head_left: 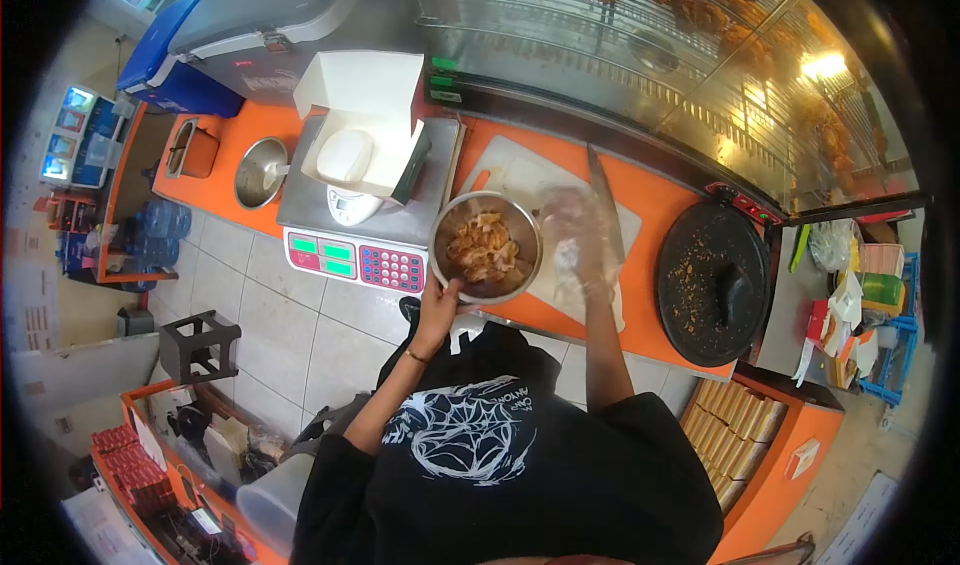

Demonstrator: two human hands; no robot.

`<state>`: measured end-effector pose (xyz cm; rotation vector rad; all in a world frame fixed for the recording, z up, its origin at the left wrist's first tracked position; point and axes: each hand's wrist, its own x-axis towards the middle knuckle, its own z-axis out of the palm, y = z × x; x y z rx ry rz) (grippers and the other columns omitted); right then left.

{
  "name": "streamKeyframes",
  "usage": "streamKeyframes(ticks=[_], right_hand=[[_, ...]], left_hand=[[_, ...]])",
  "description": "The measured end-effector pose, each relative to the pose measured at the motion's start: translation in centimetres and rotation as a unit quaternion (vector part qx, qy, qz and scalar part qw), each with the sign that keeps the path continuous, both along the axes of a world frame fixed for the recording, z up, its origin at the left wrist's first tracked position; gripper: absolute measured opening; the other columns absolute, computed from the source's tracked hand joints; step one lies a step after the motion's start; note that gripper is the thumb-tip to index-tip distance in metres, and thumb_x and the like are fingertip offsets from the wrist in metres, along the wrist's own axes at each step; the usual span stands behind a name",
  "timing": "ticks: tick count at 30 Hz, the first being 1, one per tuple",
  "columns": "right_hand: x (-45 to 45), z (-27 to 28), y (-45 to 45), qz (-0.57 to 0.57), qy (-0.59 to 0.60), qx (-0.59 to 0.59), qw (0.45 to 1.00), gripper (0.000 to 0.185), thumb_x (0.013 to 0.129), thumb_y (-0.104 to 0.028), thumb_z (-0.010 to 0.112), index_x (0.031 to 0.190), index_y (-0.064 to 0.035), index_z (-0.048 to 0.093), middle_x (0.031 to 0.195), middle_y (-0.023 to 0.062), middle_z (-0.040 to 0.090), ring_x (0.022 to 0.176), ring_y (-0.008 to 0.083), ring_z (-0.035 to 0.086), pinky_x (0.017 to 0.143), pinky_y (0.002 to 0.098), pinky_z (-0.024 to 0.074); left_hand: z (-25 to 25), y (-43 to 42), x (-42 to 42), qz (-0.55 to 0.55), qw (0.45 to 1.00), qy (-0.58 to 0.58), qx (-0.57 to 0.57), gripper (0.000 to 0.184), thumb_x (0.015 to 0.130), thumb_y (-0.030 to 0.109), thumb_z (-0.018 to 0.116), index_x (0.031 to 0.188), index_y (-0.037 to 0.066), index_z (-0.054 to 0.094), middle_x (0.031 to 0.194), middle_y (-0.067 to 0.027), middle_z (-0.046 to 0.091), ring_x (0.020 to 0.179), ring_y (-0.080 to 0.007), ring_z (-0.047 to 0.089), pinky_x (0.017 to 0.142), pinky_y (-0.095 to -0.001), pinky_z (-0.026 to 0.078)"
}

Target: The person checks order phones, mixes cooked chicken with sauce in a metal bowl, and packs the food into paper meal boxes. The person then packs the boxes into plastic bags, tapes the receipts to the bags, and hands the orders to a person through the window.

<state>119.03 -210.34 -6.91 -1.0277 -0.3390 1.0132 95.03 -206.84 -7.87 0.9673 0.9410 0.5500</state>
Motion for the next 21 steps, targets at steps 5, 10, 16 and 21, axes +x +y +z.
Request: streamKeyframes(ticks=[5, 10, 16, 21], right_hand=[[0.9, -8.7, 0.3, -0.024, -0.666, -0.150, 0.731, 0.026, 0.083, -0.025, 0.057, 0.096, -0.0021, 0.062, 0.092, 0.0164, 0.061, 0.089, 0.0318, 0.057, 0.078, 0.0367, 0.0469], [0.7, -12.6, 1.2, 0.071, -0.664, -0.303, 0.680, 0.017, 0.084, -0.015, 0.048, 0.087, -0.0038, 0.060, 0.086, 0.0165, 0.060, 0.086, 0.0322, 0.056, 0.075, 0.0408, 0.0461], [-6.4, 6.6, 0.3, -0.041, -0.624, -0.069, 0.777, 0.011, 0.085, -0.005, 0.058, 0.095, -0.0007, 0.062, 0.094, 0.0115, 0.062, 0.089, 0.0220, 0.059, 0.076, 0.0327, 0.0487], [-22.4, 13.5, 5.6, 0.131, -0.630, -0.003, 0.766, 0.021, 0.084, -0.010, 0.058, 0.104, -0.0086, 0.063, 0.107, 0.0116, 0.059, 0.097, 0.0265, 0.058, 0.082, 0.0350, 0.0485]], left_hand=[[1.4, -1.6, -4.2, -0.009, 0.999, 0.028, -0.034, 0.055, 0.091, 0.004, 0.041, 0.140, 0.009, 0.015, 0.129, -0.0148, 0.041, 0.107, -0.0295, 0.055, 0.069, -0.0349, 0.060], [4.0, -2.0, -7.9, -0.008, 0.998, 0.027, -0.063, 0.060, 0.090, 0.000, 0.040, 0.142, 0.011, 0.013, 0.131, -0.0155, 0.039, 0.106, -0.0301, 0.055, 0.068, -0.0366, 0.061], [6.6, 0.2, -14.6, -0.005, 0.999, -0.023, -0.035, 0.064, 0.089, 0.006, 0.045, 0.143, 0.007, 0.011, 0.128, -0.0145, 0.041, 0.096, -0.0244, 0.059, 0.066, -0.0328, 0.060], [7.9, 5.3, -23.8, 0.008, 0.999, -0.033, -0.029, 0.065, 0.088, 0.006, 0.046, 0.144, 0.008, 0.013, 0.125, -0.0148, 0.042, 0.100, -0.0231, 0.057, 0.068, -0.0333, 0.060]])
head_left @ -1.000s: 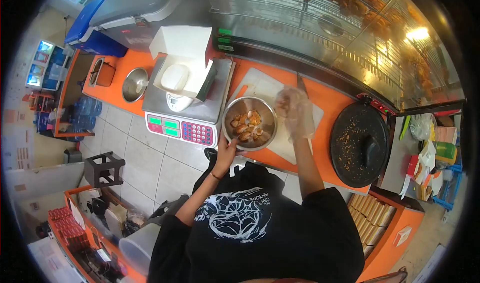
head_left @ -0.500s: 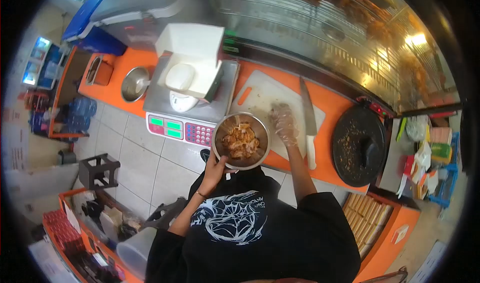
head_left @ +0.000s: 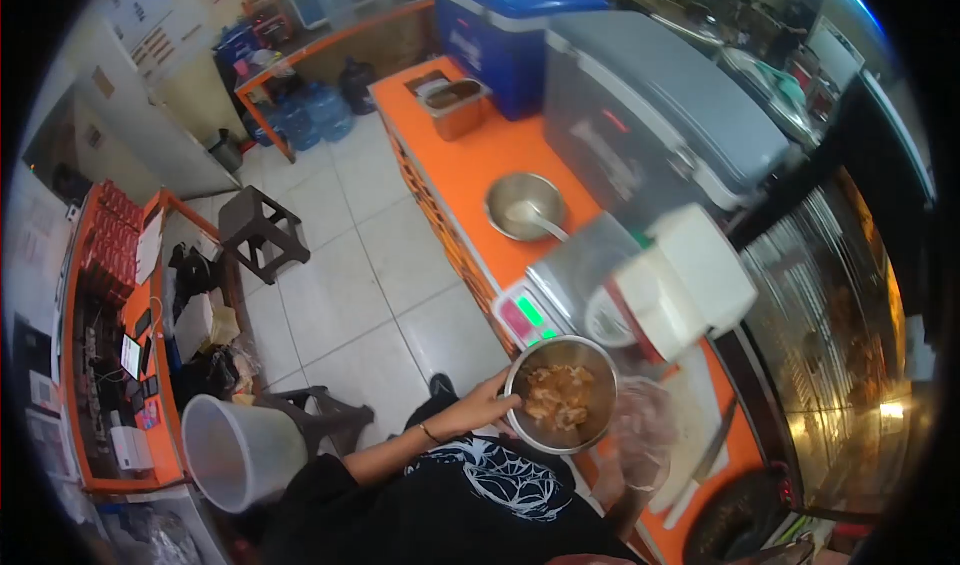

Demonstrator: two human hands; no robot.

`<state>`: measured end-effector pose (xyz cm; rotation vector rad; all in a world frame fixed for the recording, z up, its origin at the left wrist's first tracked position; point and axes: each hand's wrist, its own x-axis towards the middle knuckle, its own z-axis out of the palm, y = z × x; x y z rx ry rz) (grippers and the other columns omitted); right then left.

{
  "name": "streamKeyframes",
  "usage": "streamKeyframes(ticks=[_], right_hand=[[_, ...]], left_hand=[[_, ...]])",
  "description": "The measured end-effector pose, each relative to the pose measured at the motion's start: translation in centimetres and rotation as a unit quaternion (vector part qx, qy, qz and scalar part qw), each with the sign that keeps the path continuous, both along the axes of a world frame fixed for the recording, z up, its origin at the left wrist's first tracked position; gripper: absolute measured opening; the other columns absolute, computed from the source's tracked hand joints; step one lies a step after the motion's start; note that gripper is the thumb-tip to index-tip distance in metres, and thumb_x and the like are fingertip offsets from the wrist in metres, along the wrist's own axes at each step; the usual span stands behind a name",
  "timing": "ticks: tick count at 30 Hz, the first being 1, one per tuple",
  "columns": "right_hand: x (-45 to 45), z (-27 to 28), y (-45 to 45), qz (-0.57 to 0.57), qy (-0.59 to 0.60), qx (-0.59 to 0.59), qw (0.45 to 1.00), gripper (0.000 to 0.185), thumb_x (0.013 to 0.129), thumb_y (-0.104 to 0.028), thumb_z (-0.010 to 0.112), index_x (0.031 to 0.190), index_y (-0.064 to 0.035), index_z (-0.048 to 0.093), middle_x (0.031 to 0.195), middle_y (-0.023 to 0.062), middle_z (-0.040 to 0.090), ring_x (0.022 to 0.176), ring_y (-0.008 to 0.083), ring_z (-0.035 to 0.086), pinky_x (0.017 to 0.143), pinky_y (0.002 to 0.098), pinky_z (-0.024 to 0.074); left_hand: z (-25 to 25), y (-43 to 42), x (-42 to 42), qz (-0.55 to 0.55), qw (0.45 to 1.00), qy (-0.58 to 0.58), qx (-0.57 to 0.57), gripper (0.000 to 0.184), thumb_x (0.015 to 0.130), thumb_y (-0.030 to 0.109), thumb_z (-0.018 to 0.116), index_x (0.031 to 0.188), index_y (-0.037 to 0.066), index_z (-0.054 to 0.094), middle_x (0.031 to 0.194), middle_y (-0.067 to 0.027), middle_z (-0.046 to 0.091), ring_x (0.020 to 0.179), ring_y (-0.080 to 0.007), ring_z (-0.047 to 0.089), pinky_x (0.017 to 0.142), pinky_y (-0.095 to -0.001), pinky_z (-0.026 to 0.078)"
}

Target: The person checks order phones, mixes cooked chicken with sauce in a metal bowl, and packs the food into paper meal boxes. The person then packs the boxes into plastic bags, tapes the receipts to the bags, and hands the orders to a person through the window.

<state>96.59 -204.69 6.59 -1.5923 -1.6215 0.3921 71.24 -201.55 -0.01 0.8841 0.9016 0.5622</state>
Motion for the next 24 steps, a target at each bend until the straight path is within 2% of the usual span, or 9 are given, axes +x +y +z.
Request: streamKeyframes(ticks=[1, 4, 7, 11, 15, 17, 19, 21, 24], right_hand=[[-4.2, 2.9, 2.3, 0.130, -0.134, -0.057, 0.981, 0.025, 0.081, -0.011, 0.060, 0.105, -0.0135, 0.063, 0.109, 0.0104, 0.058, 0.098, 0.0285, 0.058, 0.082, 0.0375, 0.0482], [-12.2, 2.2, 8.9, 0.178, -0.135, -0.126, 0.966, 0.039, 0.077, -0.014, 0.060, 0.116, -0.0123, 0.058, 0.114, 0.0122, 0.057, 0.103, 0.0306, 0.055, 0.088, 0.0392, 0.0458], [-17.3, 0.4, 15.6, 0.148, -0.120, -0.014, 0.982, 0.034, 0.080, -0.018, 0.059, 0.114, -0.0155, 0.059, 0.114, 0.0099, 0.058, 0.106, 0.0300, 0.054, 0.088, 0.0393, 0.0455], [-24.0, -0.4, 25.5, 0.095, -0.104, 0.074, 0.987, 0.023, 0.085, -0.015, 0.058, 0.108, -0.0126, 0.059, 0.112, 0.0085, 0.060, 0.100, 0.0279, 0.057, 0.086, 0.0392, 0.0461], [-27.4, -10.2, 39.2, 0.068, -0.087, 0.056, 0.992, 0.022, 0.085, -0.012, 0.059, 0.106, -0.0113, 0.059, 0.108, 0.0074, 0.060, 0.096, 0.0256, 0.057, 0.083, 0.0377, 0.0471], [-28.8, -12.2, 45.9, 0.061, -0.079, 0.049, 0.994, 0.021, 0.084, -0.010, 0.059, 0.105, -0.0104, 0.059, 0.106, 0.0066, 0.061, 0.093, 0.0240, 0.058, 0.082, 0.0367, 0.0477], [-30.5, -12.2, 52.5, 0.069, -0.067, 0.033, 0.995, 0.020, 0.084, -0.008, 0.060, 0.103, -0.0095, 0.058, 0.103, 0.0058, 0.061, 0.090, 0.0224, 0.058, 0.080, 0.0357, 0.0483], [-32.1, -11.1, 56.8, 0.092, -0.029, -0.016, 0.995, 0.019, 0.083, -0.006, 0.060, 0.102, -0.0086, 0.058, 0.101, 0.0051, 0.061, 0.087, 0.0209, 0.058, 0.078, 0.0347, 0.0490], [-33.6, -9.2, 61.0, 0.131, 0.123, -0.118, 0.977, 0.018, 0.083, -0.004, 0.060, 0.100, -0.0072, 0.057, 0.097, 0.0040, 0.061, 0.083, 0.0185, 0.059, 0.075, 0.0333, 0.0499]], left_hand=[[-0.2, 1.4, -2.5, 0.015, 1.000, -0.001, -0.008, 0.064, 0.088, 0.006, 0.046, 0.144, 0.008, 0.014, 0.126, -0.0150, 0.042, 0.101, -0.0234, 0.056, 0.068, -0.0336, 0.060], [0.3, 6.7, -9.5, 0.051, 0.999, -0.001, 0.013, 0.062, 0.089, 0.007, 0.047, 0.143, 0.008, 0.017, 0.127, -0.0153, 0.042, 0.101, -0.0242, 0.057, 0.069, -0.0344, 0.060], [-1.9, 13.7, -16.5, 0.077, 0.988, 0.089, 0.103, 0.054, 0.087, 0.009, 0.047, 0.138, 0.005, 0.028, 0.118, -0.0139, 0.051, 0.093, -0.0218, 0.061, 0.066, -0.0335, 0.060], [-3.9, 26.1, -22.2, 0.137, 0.983, 0.074, 0.095, 0.050, 0.087, 0.009, 0.045, 0.135, 0.004, 0.032, 0.115, -0.0141, 0.053, 0.092, -0.0224, 0.062, 0.066, -0.0327, 0.060], [-8.8, 38.3, -24.3, 0.128, 0.982, 0.066, 0.118, 0.050, 0.088, 0.008, 0.044, 0.136, 0.004, 0.030, 0.114, -0.0140, 0.054, 0.092, -0.0231, 0.062, 0.066, -0.0325, 0.061], [-10.3, 42.8, -24.4, 0.126, 0.986, 0.054, 0.096, 0.051, 0.088, 0.008, 0.044, 0.137, 0.004, 0.028, 0.116, -0.0146, 0.053, 0.092, -0.0239, 0.062, 0.066, -0.0316, 0.061], [-16.5, 47.8, -24.9, 0.097, 0.984, 0.072, 0.129, 0.053, 0.089, 0.009, 0.045, 0.138, 0.005, 0.026, 0.118, -0.0147, 0.052, 0.093, -0.0243, 0.062, 0.066, -0.0313, 0.061], [-16.4, 49.9, -25.7, 0.048, 0.990, 0.058, 0.119, 0.057, 0.089, 0.011, 0.046, 0.140, 0.006, 0.021, 0.123, -0.0145, 0.050, 0.093, -0.0246, 0.063, 0.064, -0.0312, 0.061], [-11.2, 51.9, -27.4, 0.001, 0.998, 0.036, 0.057, 0.063, 0.090, 0.017, 0.051, 0.141, 0.008, 0.017, 0.124, -0.0150, 0.049, 0.092, -0.0227, 0.063, 0.062, -0.0307, 0.060]])
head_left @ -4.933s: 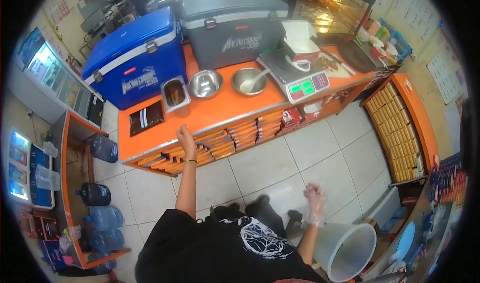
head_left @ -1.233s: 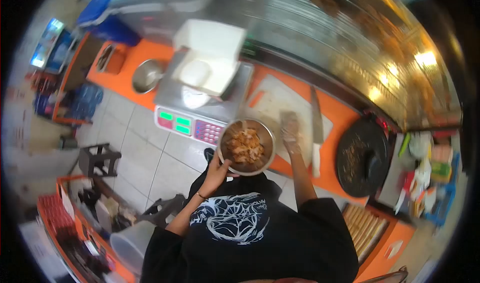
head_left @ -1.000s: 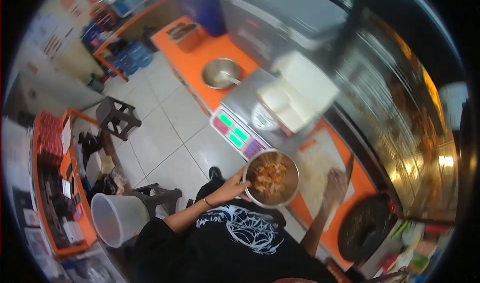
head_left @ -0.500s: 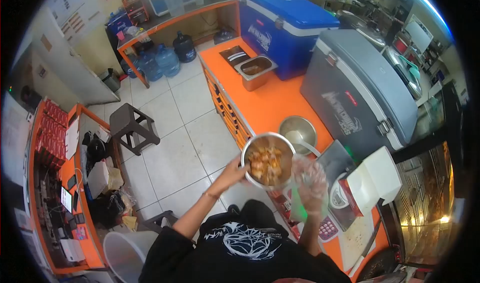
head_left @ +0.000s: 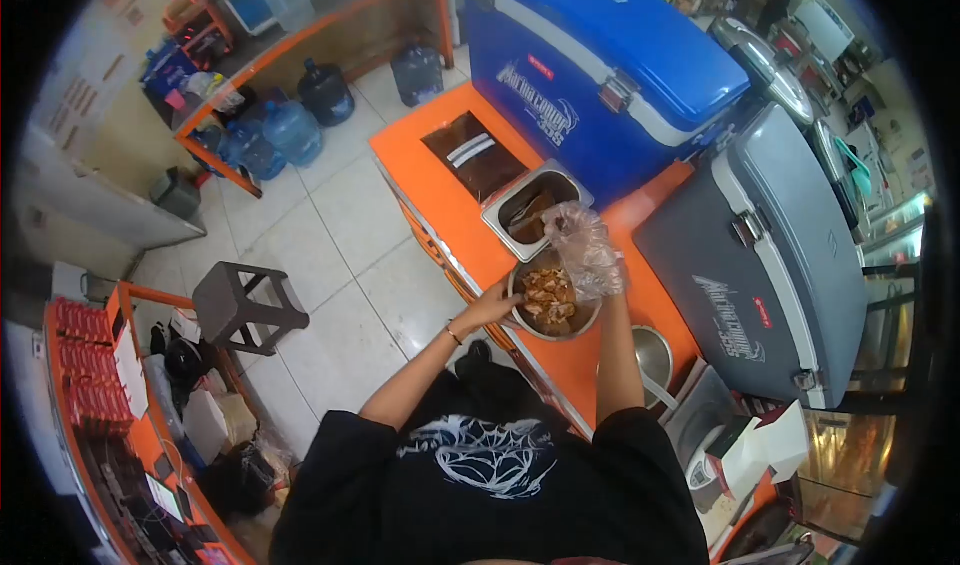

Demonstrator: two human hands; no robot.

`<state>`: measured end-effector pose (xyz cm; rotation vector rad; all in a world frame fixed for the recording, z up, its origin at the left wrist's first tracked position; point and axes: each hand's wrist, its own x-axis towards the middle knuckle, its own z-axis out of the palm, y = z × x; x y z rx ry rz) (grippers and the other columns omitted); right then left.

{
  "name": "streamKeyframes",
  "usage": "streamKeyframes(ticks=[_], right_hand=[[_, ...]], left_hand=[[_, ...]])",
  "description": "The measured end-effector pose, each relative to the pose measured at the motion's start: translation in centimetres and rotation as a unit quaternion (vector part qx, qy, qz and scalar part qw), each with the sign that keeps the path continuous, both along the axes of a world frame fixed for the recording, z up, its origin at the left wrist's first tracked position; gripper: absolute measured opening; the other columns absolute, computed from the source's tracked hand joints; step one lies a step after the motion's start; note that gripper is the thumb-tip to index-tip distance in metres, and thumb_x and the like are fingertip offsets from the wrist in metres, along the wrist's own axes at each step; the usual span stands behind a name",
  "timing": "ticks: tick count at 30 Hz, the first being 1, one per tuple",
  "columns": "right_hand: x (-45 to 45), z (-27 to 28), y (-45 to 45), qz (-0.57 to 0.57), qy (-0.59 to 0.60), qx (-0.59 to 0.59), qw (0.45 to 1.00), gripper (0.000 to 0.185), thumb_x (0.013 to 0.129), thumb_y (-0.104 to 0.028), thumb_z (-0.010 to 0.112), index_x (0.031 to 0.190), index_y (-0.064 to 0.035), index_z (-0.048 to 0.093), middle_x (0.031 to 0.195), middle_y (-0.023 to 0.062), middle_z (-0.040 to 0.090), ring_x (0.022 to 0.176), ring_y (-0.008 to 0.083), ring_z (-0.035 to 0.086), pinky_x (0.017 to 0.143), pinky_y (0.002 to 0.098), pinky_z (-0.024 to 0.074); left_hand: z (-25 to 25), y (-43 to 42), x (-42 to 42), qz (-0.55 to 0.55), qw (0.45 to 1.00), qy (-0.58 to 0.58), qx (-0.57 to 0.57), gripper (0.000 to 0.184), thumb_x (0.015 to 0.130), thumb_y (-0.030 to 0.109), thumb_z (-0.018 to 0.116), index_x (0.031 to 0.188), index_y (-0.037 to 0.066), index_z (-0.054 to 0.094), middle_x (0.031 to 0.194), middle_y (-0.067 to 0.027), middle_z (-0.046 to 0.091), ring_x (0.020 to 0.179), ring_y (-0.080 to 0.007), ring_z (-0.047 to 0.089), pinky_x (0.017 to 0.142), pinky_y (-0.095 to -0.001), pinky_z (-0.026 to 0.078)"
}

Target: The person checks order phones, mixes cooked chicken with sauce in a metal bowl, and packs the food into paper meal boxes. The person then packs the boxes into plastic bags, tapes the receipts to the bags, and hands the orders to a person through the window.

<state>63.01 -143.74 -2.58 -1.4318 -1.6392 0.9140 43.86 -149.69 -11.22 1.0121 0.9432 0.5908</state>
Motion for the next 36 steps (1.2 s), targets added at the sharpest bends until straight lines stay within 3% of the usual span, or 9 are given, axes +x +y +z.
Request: streamKeyframes(ticks=[2, 4, 7, 10, 12, 16, 18, 26, 36], right_hand=[[-0.4, 0.4, 1.5, 0.000, 0.113, -0.061, 0.992, 0.017, 0.082, -0.002, 0.061, 0.099, -0.0063, 0.057, 0.095, 0.0032, 0.061, 0.080, 0.0170, 0.059, 0.073, 0.0323, 0.0505], [-0.6, 0.3, 2.0, -0.017, 0.219, -0.073, 0.973, 0.016, 0.083, -0.002, 0.061, 0.098, -0.0053, 0.058, 0.092, 0.0029, 0.060, 0.078, 0.0159, 0.059, 0.071, 0.0310, 0.0507], [-1.8, 1.1, 2.2, -0.052, 0.376, -0.066, 0.923, 0.014, 0.085, -0.005, 0.060, 0.099, -0.0035, 0.059, 0.086, 0.0030, 0.058, 0.077, 0.0151, 0.059, 0.067, 0.0284, 0.0503], [-4.3, 4.2, 2.1, -0.220, 0.173, -0.060, 0.958, 0.013, 0.086, -0.009, 0.060, 0.098, -0.0027, 0.061, 0.087, 0.0042, 0.059, 0.078, 0.0151, 0.059, 0.068, 0.0284, 0.0494], [-4.7, 4.5, 2.5, -0.233, -0.162, -0.003, 0.959, 0.013, 0.088, -0.012, 0.058, 0.096, -0.0021, 0.061, 0.088, 0.0047, 0.059, 0.077, 0.0138, 0.058, 0.068, 0.0290, 0.0485], [-6.6, 2.1, 2.0, -0.284, -0.194, -0.048, 0.938, 0.015, 0.091, -0.016, 0.055, 0.097, -0.0029, 0.060, 0.089, 0.0040, 0.061, 0.078, 0.0129, 0.056, 0.070, 0.0295, 0.0469], [-7.3, 2.1, 1.6, -0.347, 0.154, -0.100, 0.920, 0.019, 0.094, -0.021, 0.052, 0.097, -0.0039, 0.059, 0.089, 0.0042, 0.061, 0.077, 0.0125, 0.054, 0.070, 0.0291, 0.0447], [-5.0, 0.1, -0.4, -0.428, 0.482, 0.029, 0.764, 0.022, 0.092, -0.025, 0.057, 0.089, -0.0028, 0.058, 0.083, 0.0061, 0.061, 0.073, 0.0124, 0.055, 0.067, 0.0245, 0.0445], [-3.8, -1.0, -3.4, -0.482, 0.591, 0.062, 0.644, 0.018, 0.091, -0.017, 0.056, 0.096, -0.0002, 0.058, 0.093, 0.0088, 0.059, 0.087, 0.0190, 0.059, 0.077, 0.0279, 0.0498]], left_hand=[[1.1, 1.7, -2.2, -0.099, 0.994, -0.011, -0.042, 0.075, 0.089, 0.026, 0.057, 0.143, 0.006, 0.010, 0.122, -0.0144, 0.051, 0.090, -0.0218, 0.063, 0.061, -0.0301, 0.059], [2.6, 2.9, -3.9, 0.135, 0.982, 0.112, 0.066, 0.070, 0.088, 0.029, 0.062, 0.139, -0.001, 0.025, 0.095, -0.0094, 0.063, 0.079, -0.0143, 0.062, 0.065, -0.0265, 0.052], [2.4, 6.5, -5.4, 0.143, 0.987, 0.029, 0.072, 0.058, 0.088, 0.027, 0.062, 0.132, -0.002, 0.038, 0.087, -0.0057, 0.065, 0.083, -0.0113, 0.061, 0.069, -0.0241, 0.049], [1.2, 9.9, -6.5, 0.102, 0.986, 0.039, 0.129, 0.042, 0.089, 0.019, 0.061, 0.122, -0.004, 0.049, 0.088, -0.0061, 0.066, 0.083, -0.0115, 0.062, 0.080, -0.0254, 0.049], [1.0, 12.1, -7.1, 0.090, 0.988, 0.007, 0.121, 0.032, 0.091, 0.018, 0.058, 0.115, -0.002, 0.055, 0.092, -0.0059, 0.064, 0.083, -0.0116, 0.062, 0.078, -0.0261, 0.051], [3.7, 15.5, -7.8, 0.080, 0.996, -0.033, 0.015, 0.032, 0.093, 0.018, 0.053, 0.120, 0.001, 0.053, 0.103, -0.0075, 0.060, 0.087, -0.0131, 0.062, 0.072, -0.0264, 0.054], [3.6, 16.8, -7.7, 0.048, 0.998, -0.001, 0.050, 0.033, 0.093, 0.017, 0.052, 0.122, 0.001, 0.052, 0.104, -0.0085, 0.060, 0.088, -0.0144, 0.062, 0.071, -0.0265, 0.055], [3.9, 19.8, -8.1, -0.032, 0.996, 0.029, 0.083, 0.038, 0.092, 0.029, 0.055, 0.121, 0.004, 0.056, 0.099, -0.0073, 0.060, 0.092, -0.0143, 0.059, 0.073, -0.0279, 0.055], [4.6, 19.5, -8.0, -0.039, 0.996, 0.029, 0.081, 0.039, 0.092, 0.029, 0.056, 0.121, 0.004, 0.055, 0.101, -0.0074, 0.060, 0.095, -0.0151, 0.058, 0.075, -0.0295, 0.055]])
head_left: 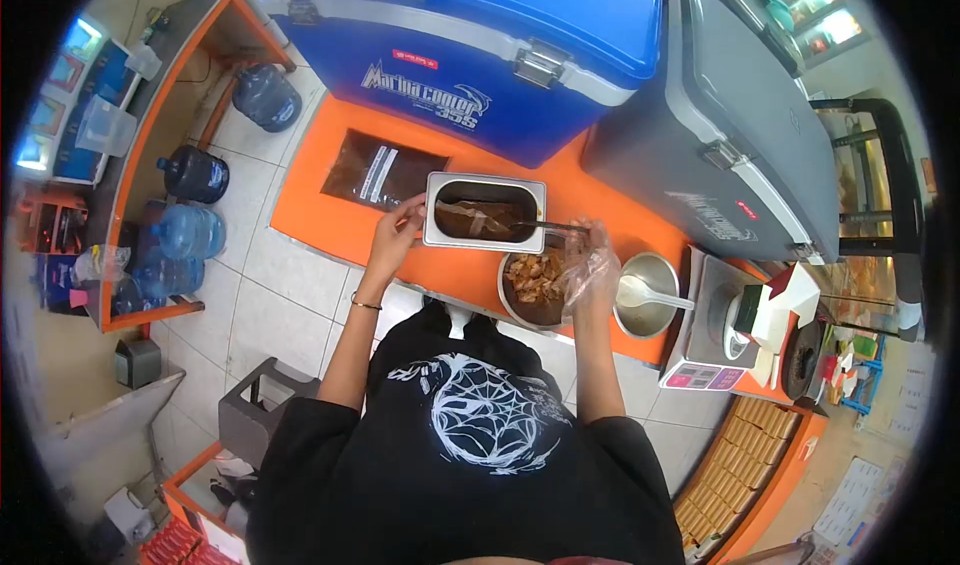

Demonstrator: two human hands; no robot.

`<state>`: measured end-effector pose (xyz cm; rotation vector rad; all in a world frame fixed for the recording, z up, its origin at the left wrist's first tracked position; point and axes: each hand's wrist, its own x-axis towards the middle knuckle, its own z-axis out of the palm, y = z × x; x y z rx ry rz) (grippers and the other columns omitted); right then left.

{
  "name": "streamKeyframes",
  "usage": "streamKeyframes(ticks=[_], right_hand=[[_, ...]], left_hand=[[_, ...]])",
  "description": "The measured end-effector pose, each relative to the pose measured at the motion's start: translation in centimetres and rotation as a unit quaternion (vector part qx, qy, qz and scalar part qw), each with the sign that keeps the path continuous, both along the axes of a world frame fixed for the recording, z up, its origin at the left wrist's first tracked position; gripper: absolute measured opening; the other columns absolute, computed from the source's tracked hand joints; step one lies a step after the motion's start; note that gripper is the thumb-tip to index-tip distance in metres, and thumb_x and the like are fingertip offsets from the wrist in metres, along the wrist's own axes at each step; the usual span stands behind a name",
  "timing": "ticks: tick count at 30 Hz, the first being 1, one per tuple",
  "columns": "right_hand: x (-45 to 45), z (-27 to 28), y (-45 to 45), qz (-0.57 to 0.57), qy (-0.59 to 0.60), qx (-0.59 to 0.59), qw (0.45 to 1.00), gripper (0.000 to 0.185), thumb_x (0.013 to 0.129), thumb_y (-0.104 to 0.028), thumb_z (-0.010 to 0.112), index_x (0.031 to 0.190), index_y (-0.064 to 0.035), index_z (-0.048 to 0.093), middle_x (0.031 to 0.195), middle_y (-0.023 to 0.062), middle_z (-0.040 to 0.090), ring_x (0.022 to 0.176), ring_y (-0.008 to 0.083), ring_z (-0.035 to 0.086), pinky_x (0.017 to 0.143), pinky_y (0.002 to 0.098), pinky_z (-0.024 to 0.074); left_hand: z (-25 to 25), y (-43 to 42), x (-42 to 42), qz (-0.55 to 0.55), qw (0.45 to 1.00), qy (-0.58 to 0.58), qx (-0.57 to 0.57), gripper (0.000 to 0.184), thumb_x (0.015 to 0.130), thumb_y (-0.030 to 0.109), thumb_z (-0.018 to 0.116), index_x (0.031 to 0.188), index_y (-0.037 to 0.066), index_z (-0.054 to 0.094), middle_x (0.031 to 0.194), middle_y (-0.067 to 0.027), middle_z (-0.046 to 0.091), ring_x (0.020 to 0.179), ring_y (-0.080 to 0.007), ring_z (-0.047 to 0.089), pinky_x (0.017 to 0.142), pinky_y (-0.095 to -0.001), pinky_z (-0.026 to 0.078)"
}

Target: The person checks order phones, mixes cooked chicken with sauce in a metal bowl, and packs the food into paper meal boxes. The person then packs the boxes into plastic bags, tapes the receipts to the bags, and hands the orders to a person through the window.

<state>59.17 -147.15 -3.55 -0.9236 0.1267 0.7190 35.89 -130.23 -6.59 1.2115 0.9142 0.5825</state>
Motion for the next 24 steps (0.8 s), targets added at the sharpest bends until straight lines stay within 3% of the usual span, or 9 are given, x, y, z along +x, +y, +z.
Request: streamKeyframes(ticks=[6, 9, 11, 12, 14, 17, 20, 24], right_hand=[[0.6, -0.1, -1.0, -0.017, 0.035, 0.035, 0.999, 0.018, 0.091, -0.013, 0.055, 0.100, 0.0031, 0.055, 0.096, 0.0124, 0.060, 0.088, 0.0220, 0.061, 0.078, 0.0272, 0.0555], [0.6, -0.1, -1.3, -0.031, 0.014, 0.035, 0.999, 0.018, 0.091, -0.013, 0.056, 0.099, 0.0030, 0.055, 0.096, 0.0125, 0.060, 0.088, 0.0221, 0.061, 0.077, 0.0270, 0.0555], [0.8, -0.5, -1.4, -0.037, 0.016, 0.030, 0.999, 0.017, 0.091, -0.013, 0.056, 0.098, 0.0028, 0.055, 0.096, 0.0123, 0.060, 0.089, 0.0220, 0.061, 0.076, 0.0261, 0.0553], [0.8, -0.7, -1.4, -0.038, 0.017, 0.030, 0.999, 0.017, 0.091, -0.013, 0.056, 0.098, 0.0028, 0.055, 0.096, 0.0123, 0.060, 0.089, 0.0220, 0.061, 0.076, 0.0261, 0.0553], [0.9, -1.0, -1.6, -0.050, 0.017, 0.030, 0.998, 0.017, 0.090, -0.012, 0.056, 0.098, 0.0032, 0.055, 0.096, 0.0125, 0.060, 0.089, 0.0224, 0.061, 0.077, 0.0270, 0.0551], [0.9, -1.3, -2.0, -0.036, 0.008, 0.045, 0.998, 0.017, 0.091, -0.017, 0.057, 0.097, -0.0012, 0.055, 0.100, 0.0100, 0.058, 0.096, 0.0218, 0.058, 0.083, 0.0298, 0.0494], [0.7, -1.2, -2.0, -0.061, 0.040, 0.074, 0.995, 0.018, 0.089, -0.012, 0.058, 0.097, 0.0033, 0.055, 0.096, 0.0135, 0.060, 0.089, 0.0224, 0.060, 0.076, 0.0263, 0.0549], [-0.3, 0.0, -2.2, -0.061, 0.040, 0.079, 0.994, 0.016, 0.090, -0.012, 0.057, 0.097, 0.0025, 0.055, 0.097, 0.0132, 0.059, 0.091, 0.0220, 0.059, 0.078, 0.0262, 0.0543]], left_hand=[[-0.1, -0.2, -0.1, 0.003, 1.000, 0.024, 0.015, 0.040, 0.092, 0.030, 0.056, 0.122, 0.004, 0.054, 0.101, -0.0061, 0.059, 0.095, -0.0141, 0.058, 0.073, -0.0288, 0.056], [-0.3, -0.2, 0.0, 0.014, 0.999, 0.026, 0.021, 0.040, 0.089, 0.028, 0.060, 0.121, 0.004, 0.056, 0.098, -0.0078, 0.060, 0.090, -0.0164, 0.061, 0.074, -0.0326, 0.055], [-0.8, -0.1, 0.2, 0.070, 0.965, 0.094, 0.232, 0.039, 0.084, 0.025, 0.066, 0.117, 0.005, 0.059, 0.106, -0.0111, 0.057, 0.094, -0.0218, 0.058, 0.083, -0.0372, 0.048], [0.3, -0.2, 0.5, 0.069, 0.965, 0.095, 0.233, 0.039, 0.084, 0.025, 0.066, 0.117, 0.005, 0.059, 0.106, -0.0111, 0.057, 0.094, -0.0218, 0.058, 0.083, -0.0372, 0.048], [4.0, -0.6, 1.3, 0.027, 0.849, 0.223, 0.478, 0.039, 0.081, 0.025, 0.069, 0.117, 0.012, 0.060, 0.119, -0.0092, 0.050, 0.106, -0.0240, 0.049, 0.091, -0.0389, 0.041], [5.4, -0.7, 2.2, -0.025, 0.847, 0.196, 0.494, 0.033, 0.079, 0.022, 0.069, 0.111, 0.013, 0.063, 0.123, -0.0104, 0.046, 0.112, -0.0287, 0.038, 0.095, -0.0397, 0.034], [4.9, -0.5, 2.2, -0.005, 0.851, 0.184, 0.491, 0.032, 0.079, 0.022, 0.069, 0.110, 0.015, 0.063, 0.122, -0.0100, 0.047, 0.112, -0.0293, 0.039, 0.095, -0.0405, 0.034], [4.5, -0.9, 0.7, 0.007, 0.854, 0.213, 0.474, 0.032, 0.080, 0.025, 0.069, 0.109, 0.014, 0.065, 0.124, -0.0076, 0.047, 0.114, -0.0274, 0.037, 0.097, -0.0399, 0.034]])
